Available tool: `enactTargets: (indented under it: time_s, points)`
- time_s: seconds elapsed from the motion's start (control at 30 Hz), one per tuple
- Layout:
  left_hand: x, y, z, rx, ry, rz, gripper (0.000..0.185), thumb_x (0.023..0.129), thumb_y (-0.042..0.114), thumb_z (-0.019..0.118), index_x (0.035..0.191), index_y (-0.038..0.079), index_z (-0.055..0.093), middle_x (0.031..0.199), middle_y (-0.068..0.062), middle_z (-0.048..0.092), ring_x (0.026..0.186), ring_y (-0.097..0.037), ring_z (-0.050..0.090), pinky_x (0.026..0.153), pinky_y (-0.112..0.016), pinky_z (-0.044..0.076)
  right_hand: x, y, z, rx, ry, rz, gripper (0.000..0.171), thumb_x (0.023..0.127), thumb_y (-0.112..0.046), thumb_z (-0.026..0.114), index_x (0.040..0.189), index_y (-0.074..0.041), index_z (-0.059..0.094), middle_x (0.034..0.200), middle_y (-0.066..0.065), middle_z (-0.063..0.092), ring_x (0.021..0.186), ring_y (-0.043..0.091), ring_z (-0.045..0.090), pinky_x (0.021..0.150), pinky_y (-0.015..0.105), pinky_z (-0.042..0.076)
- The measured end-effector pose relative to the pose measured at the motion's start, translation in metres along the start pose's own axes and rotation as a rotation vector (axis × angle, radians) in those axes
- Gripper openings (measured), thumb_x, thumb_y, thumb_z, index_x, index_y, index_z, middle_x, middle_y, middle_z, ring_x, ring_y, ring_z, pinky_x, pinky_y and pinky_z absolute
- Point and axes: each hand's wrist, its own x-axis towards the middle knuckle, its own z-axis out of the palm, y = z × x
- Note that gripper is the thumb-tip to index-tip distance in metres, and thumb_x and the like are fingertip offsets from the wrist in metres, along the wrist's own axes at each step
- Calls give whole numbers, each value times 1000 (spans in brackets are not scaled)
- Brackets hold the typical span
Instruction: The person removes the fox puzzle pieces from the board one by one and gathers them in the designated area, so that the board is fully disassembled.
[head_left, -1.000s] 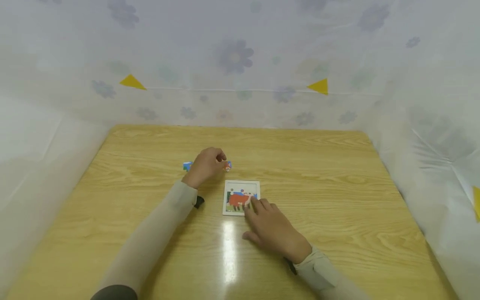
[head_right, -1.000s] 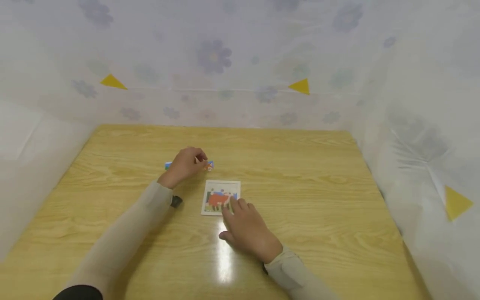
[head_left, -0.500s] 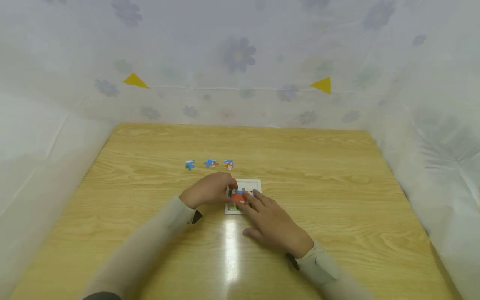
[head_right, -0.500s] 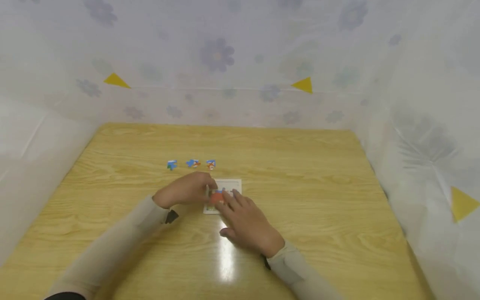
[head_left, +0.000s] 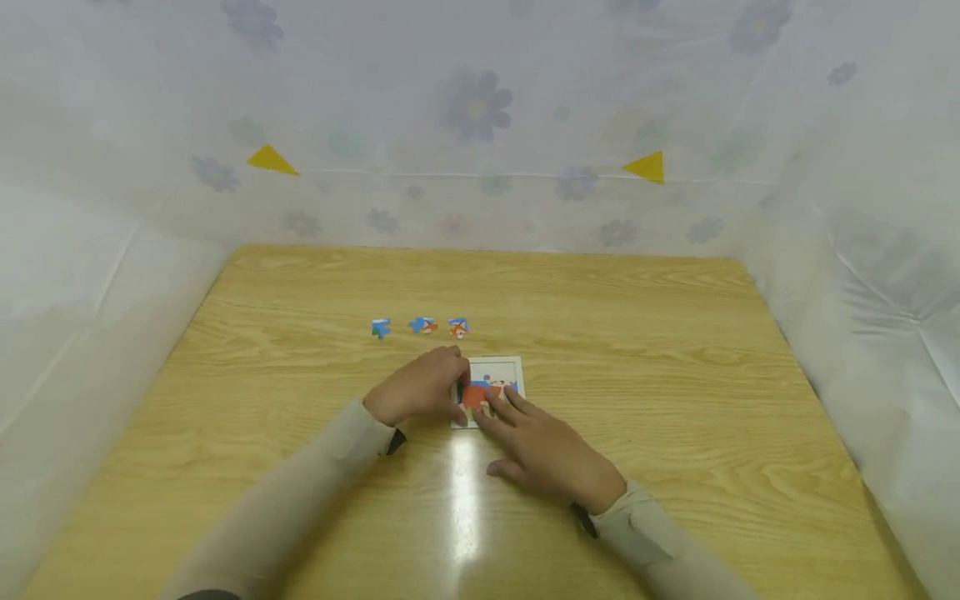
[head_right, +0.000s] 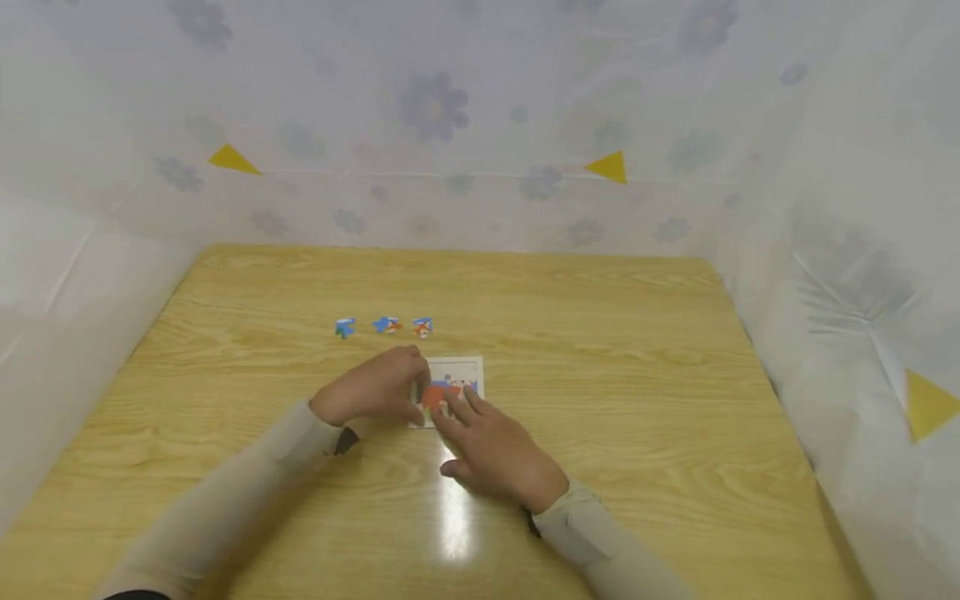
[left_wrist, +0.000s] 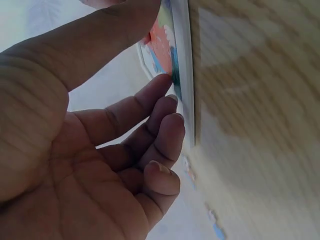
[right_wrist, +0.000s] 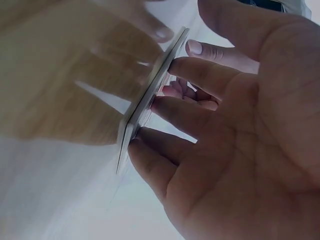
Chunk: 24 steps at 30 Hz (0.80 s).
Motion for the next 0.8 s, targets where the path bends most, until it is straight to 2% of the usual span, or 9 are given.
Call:
enactTargets:
  time_s: [0.27, 0.8]
  points:
    - [3, 5, 2, -4, -18, -26, 41, 73, 20, 96, 96, 5, 66, 96, -4, 59, 90, -20, 52, 80, -35, 48, -1, -1, 0, -2, 0, -7, 73, 99, -44, 68, 157, -7, 44, 163, 22, 31, 150, 46, 25, 116, 54, 34]
    - [1, 6, 1, -53, -15, -7, 39, 74, 17, 95, 95, 3, 66, 96, -6, 56, 88, -21, 49, 77, -36, 47, -1, 0, 2, -3, 13, -14, 73, 99, -44, 68, 157, -8, 44, 163, 22, 31, 150, 47, 25, 118, 54, 32]
